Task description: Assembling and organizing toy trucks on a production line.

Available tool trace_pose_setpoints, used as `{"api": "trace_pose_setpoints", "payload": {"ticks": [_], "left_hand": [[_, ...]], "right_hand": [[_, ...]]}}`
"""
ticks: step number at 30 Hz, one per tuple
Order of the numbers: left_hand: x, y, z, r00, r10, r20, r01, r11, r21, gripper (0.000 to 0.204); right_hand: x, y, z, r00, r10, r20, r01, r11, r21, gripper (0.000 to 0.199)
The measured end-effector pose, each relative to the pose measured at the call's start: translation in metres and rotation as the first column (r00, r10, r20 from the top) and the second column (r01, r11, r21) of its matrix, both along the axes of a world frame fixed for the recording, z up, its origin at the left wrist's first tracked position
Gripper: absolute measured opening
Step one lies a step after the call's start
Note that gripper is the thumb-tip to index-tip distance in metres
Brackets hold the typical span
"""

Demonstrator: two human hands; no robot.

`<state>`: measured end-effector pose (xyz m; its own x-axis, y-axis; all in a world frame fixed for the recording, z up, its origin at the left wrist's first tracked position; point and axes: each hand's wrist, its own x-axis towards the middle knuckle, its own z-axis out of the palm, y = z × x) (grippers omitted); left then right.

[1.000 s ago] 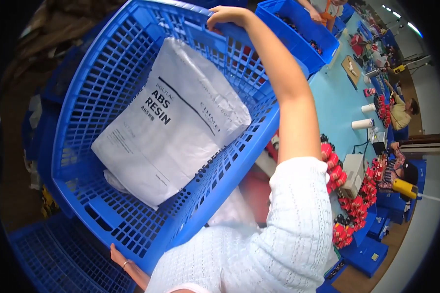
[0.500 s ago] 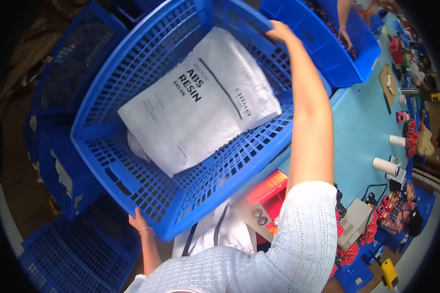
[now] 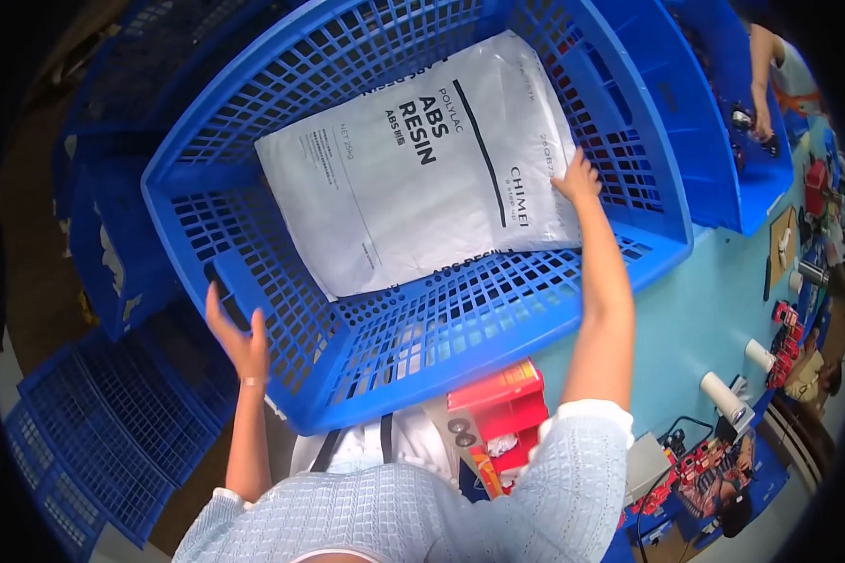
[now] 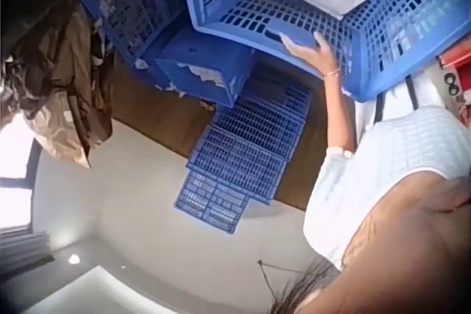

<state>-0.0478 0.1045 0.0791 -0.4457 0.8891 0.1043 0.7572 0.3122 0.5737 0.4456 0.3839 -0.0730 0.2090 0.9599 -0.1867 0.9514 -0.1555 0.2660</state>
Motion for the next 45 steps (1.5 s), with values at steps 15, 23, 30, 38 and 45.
{"api": "trace_pose_setpoints", "payload": {"ticks": [15, 23, 30, 38, 45], "left_hand": [[-0.009, 0.01, -0.375, 0.909, 0.414, -0.053, -0.329, 0.632, -0.702, 0.058], [0.013, 0.138, -0.256, 0.52, -0.318, 0.793, 0.25, 0.944, 0.214, 0.024], [-0.078, 0.171, -0.419, 0.789, 0.609, -0.087, -0.599, 0.729, -0.332, 0.065], [-0.151, 0.148, -0.41, 0.769, 0.586, 0.256, -0.45, 0.78, -0.434, 0.064], [-0.121, 0.114, -0.236, 0.62, 0.641, 0.452, -0.768, 0.613, 0.184, 0.053]], "right_hand": [[-0.045, 0.076, -0.125, 0.892, 0.411, 0.188, -0.45, 0.847, 0.285, 0.052], [-0.148, -0.043, -0.231, 0.85, 0.376, -0.368, -0.492, 0.818, -0.3, 0.068], [-0.156, -0.053, -0.301, 0.814, 0.336, -0.474, -0.468, 0.863, -0.191, 0.07], [-0.235, -0.074, -0.308, 0.979, 0.186, -0.08, -0.195, 0.973, -0.123, 0.06], [-0.352, -0.146, -0.195, 0.824, 0.176, -0.538, -0.545, 0.505, -0.67, 0.047]]}}
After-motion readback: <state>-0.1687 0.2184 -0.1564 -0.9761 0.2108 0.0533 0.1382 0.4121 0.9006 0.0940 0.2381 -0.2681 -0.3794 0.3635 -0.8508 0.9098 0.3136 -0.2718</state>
